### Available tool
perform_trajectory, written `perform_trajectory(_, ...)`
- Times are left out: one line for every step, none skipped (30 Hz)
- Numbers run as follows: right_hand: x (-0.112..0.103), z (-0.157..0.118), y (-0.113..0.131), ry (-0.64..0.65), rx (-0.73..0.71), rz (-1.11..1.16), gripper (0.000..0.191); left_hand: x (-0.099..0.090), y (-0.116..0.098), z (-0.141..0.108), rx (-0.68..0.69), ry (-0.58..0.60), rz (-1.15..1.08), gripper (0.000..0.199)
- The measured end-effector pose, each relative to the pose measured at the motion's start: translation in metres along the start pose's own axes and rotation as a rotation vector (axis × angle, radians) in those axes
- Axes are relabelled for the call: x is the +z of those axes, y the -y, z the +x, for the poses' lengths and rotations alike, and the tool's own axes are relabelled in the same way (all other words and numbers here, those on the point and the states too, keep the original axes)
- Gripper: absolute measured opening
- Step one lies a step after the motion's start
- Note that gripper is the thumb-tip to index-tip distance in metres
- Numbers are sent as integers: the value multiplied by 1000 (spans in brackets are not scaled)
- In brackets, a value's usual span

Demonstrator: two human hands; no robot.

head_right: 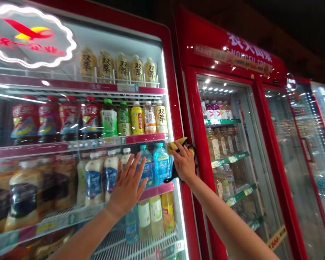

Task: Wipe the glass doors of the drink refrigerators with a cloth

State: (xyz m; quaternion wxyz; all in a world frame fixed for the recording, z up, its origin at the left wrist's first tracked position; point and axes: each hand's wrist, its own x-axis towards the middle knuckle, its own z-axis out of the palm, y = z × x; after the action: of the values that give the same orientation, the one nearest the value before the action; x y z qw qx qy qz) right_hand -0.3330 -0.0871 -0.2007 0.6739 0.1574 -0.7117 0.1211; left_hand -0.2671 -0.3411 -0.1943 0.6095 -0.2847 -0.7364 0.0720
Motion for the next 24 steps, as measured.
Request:
perform_trajectory(2,21,2,-31,29,5,49,-1,2,1,-7,-8,2,78)
perform_trajectory(3,39,6,-66,69,8,49,-2,3,2,-18,-14,4,78)
perform_trajectory(5,54,11,-95,105,6,48,-3,3,3,-29,-19,7,78)
perform_trajectory(7,62,18,-109,126,2,47,-3,4,3,-38,-21,10,78)
perform_trajectory(7,62,26,-104,124,-4,46,-3,4,3,-46,-21,14,78)
perform_trajectory(7,56,32,-80,94,-10,46,-3,5,2,-50,-20,19,77)
perform_trajectory(6,44,37,-39,34,-13,47,-3,5,1,-51,-20,24,77)
perform_trajectory(4,28,39,12,-52,-11,47,-4,6,-2,-50,-21,30,76)
perform_trajectory(1,13,37,62,-142,-5,48,-5,7,-5,-44,-21,34,76)
perform_trajectory(-1,-1,33,103,-226,5,49,-8,9,-9,-36,-20,37,75)
perform_trajectory(-3,-10,28,125,-275,14,49,-11,11,-13,-23,-19,38,75)
perform_trajectory(-5,-13,21,124,-285,21,48,-14,14,-16,-12,-18,40,75)
perform_trajectory(-4,-9,16,101,-249,24,48,-17,17,-19,-5,-16,41,75)
perform_trajectory(-3,1,14,63,-179,22,48,-21,20,-20,-5,-14,41,75)
perform_trajectory(0,14,16,19,-95,19,49,-24,23,-21,-11,-14,42,76)
perform_trajectory(3,29,22,-17,-18,15,50,-26,26,-22,-23,-12,44,77)
perform_trajectory(7,42,31,-40,38,13,51,-28,28,-22,-35,-10,47,77)
perform_trajectory(10,52,43,-48,70,12,53,-29,29,-21,-45,-7,51,77)
perform_trajectory(12,57,56,-41,79,9,54,-30,30,-21,-49,-4,57,78)
perform_trajectory(13,57,67,-23,63,5,54,-31,31,-22,-52,-2,64,78)
perform_trajectory(12,51,76,8,21,2,54,-33,33,-24,-53,2,74,78)
perform_trajectory(10,42,81,45,-45,1,53,-34,34,-27,-54,8,84,78)
perform_trajectory(7,31,81,85,-126,5,53,-37,36,-30,-53,16,95,78)
perform_trajectory(4,21,78,120,-203,12,53,-40,38,-34,-52,25,105,78)
